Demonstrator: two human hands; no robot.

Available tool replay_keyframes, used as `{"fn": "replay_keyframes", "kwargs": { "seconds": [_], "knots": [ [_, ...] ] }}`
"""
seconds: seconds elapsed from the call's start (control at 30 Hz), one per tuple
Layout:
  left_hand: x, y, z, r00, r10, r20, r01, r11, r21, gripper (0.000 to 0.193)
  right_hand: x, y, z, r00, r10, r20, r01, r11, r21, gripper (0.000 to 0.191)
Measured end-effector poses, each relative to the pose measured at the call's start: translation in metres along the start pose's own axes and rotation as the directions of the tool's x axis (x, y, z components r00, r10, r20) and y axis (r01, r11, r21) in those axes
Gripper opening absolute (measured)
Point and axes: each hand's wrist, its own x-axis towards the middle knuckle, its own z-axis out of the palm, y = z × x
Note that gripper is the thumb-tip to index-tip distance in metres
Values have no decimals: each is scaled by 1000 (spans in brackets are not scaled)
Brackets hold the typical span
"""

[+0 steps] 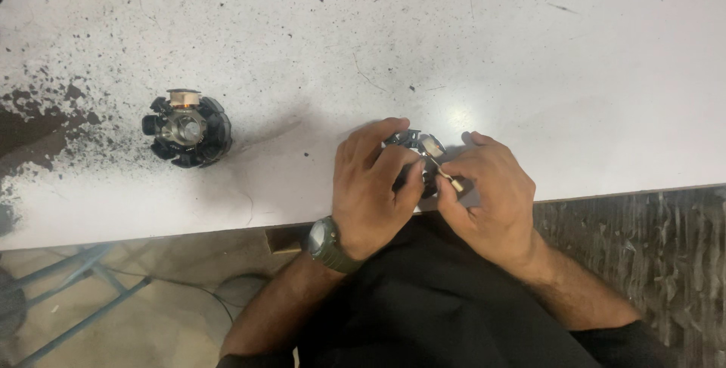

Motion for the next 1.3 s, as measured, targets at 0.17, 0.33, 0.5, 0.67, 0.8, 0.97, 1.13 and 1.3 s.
{"fn": "replay_keyframes", "kwargs": {
  "seconds": [0.17, 0.33, 0.5, 0.67, 0.8, 0.97, 1.13, 1.3],
  "knots": [
    [-1, -4, -4, 994, 94, -63, -94, 996, 2, 13, -8, 3, 1, 999, -5, -48, 5, 1000, 3, 20],
    [0, -6, -3, 991, 124, -58, -122, 992, 33, 12, -12, 4, 6, 998, -32, -50, 29, 998, -64, 23],
    [-1, -8, -3, 989, 139, -40, -138, 990, 40, 13, -10, 3, 8, 998, -47, -39, 43, 994, -104, 25],
    [-1, -10, -2, 991, 134, -6, -133, 989, 70, 12, -5, 3, 7, 998, -60, -12, 58, 993, -107, 24],
    [2, -8, -5, 992, 125, 22, -127, 988, 91, 9, -2, 3, 5, 999, -52, 5, 52, 994, -98, 24],
    [2, -4, -12, 989, 83, 120, -87, 996, 30, 10, 0, 3, 5, 1000, -13, 17, 14, 998, -58, 22],
    [2, 0, -4, 997, 39, 74, -40, 999, 20, 13, 0, 4, 4, 1000, -20, 3, 20, 999, -49, 22],
    [3, -4, 5, 999, -6, 50, 5, 1000, 27, 12, 0, 5, 2, 1000, -19, 9, 19, 999, -47, 22]
  ]
}}
